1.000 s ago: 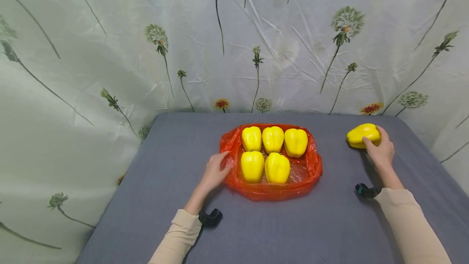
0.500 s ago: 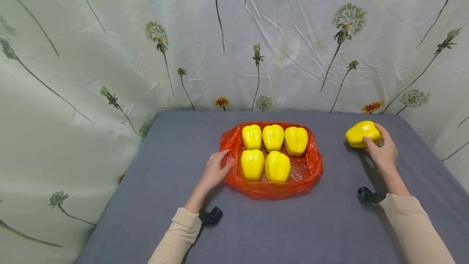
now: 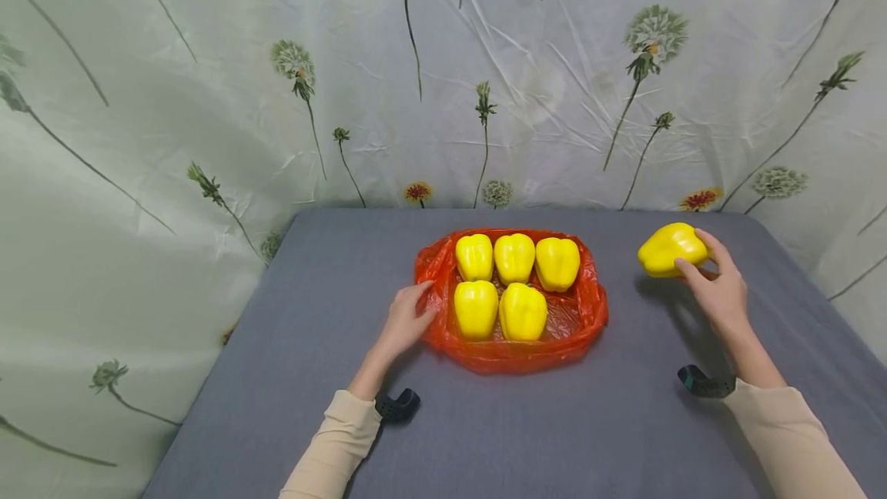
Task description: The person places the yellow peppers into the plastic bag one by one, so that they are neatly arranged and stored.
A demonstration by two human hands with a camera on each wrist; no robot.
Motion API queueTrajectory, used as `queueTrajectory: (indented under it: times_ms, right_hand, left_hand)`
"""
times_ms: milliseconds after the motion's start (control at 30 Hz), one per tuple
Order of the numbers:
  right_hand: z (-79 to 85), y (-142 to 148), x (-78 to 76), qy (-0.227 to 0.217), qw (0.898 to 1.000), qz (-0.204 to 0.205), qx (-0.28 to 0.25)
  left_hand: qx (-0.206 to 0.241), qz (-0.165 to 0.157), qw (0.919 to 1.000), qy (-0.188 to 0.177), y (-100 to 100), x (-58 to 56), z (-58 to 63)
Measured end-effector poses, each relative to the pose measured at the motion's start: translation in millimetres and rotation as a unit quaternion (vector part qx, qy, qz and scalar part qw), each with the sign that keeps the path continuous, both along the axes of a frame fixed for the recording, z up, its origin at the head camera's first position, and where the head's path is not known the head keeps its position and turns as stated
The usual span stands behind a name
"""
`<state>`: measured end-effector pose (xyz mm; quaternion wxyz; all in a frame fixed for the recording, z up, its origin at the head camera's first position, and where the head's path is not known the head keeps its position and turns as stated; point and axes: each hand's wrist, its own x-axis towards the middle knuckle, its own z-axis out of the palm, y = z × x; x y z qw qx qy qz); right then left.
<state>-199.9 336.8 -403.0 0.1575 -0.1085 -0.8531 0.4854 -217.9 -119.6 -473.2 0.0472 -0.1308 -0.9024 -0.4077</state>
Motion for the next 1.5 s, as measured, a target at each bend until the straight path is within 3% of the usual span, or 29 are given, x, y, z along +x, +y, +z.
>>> queueTrajectory:
  times_ms: [400,833,1233,1500]
  right_hand:
    - [6.7,-24,14.8,0.052,0.996,0.065,0.015]
    - [14.5,-44,22.7,0.047,0.993,0.084,0.074]
    - [7.0,-60,31.5,0.044,0.989,0.122,0.065]
    - [-2.5,-71,36.3,0.071,0.984,0.137,0.084]
  left_hand:
    - [-0.004,0.006,1.0000,-0.005,0,1.7,1.5]
    - [-0.004,0.004,1.0000,-0.002,0,-1.3,1.9]
    - [-0.005,0.005,0.9999,-0.008,0,1.1,1.9]
    - [-0.006,0.005,1.0000,-0.005,0,0.4,1.3]
